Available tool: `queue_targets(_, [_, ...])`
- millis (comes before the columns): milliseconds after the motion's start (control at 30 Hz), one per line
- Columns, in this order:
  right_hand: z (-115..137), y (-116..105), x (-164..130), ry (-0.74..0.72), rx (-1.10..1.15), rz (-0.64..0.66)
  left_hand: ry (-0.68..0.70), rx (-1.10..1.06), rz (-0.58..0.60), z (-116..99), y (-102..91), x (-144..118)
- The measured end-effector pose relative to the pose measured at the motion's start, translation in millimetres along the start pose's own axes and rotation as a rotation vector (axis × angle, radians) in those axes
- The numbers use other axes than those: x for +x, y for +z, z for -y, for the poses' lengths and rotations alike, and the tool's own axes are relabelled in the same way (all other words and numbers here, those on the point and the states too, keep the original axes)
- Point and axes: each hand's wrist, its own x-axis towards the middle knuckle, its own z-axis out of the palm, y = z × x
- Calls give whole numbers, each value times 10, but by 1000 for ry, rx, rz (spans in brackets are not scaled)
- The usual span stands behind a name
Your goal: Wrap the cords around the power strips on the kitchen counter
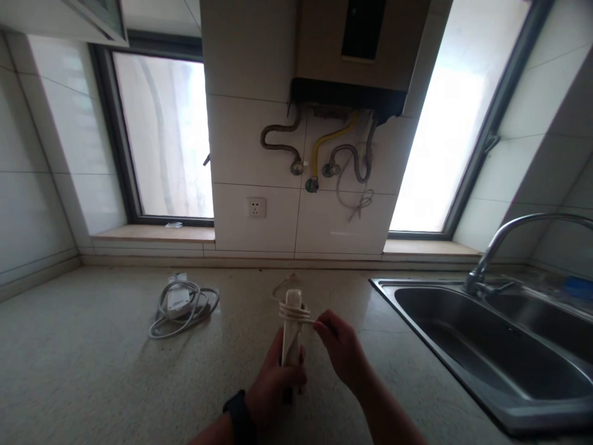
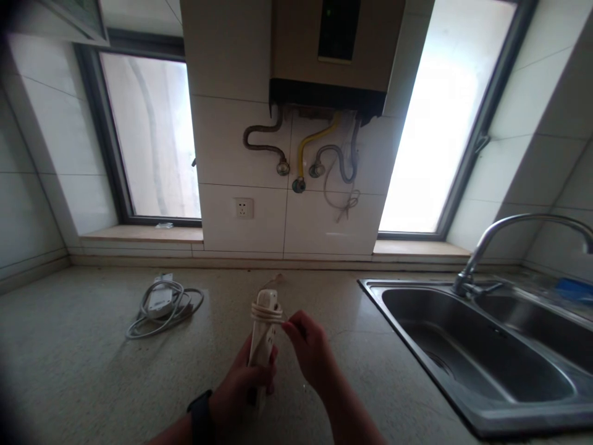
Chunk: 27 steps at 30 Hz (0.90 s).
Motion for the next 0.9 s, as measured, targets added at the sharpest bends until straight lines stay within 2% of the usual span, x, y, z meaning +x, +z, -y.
queue_targets(133, [-76,-21,9,50,187,124,-38,-91,97,19,-21,-16])
queue_targets(267, [-102,-28,33,67,370,187,-107,-234,242,52,-39,-41])
queue_targets(500, [-156,-45,-18,142,696,369,-309,-508,582,21,83,-171])
queue_targets(633, [-115,-78,-22,186,735,465,-374,-500,704,22,65,-183])
queue_targets(800, [18,-101,58,169,773,636,-388,-374,762,-50,-28,-179])
queue_targets(900, [-32,-95,30,202,822,585,-427,-293,745,-56,-85,-157])
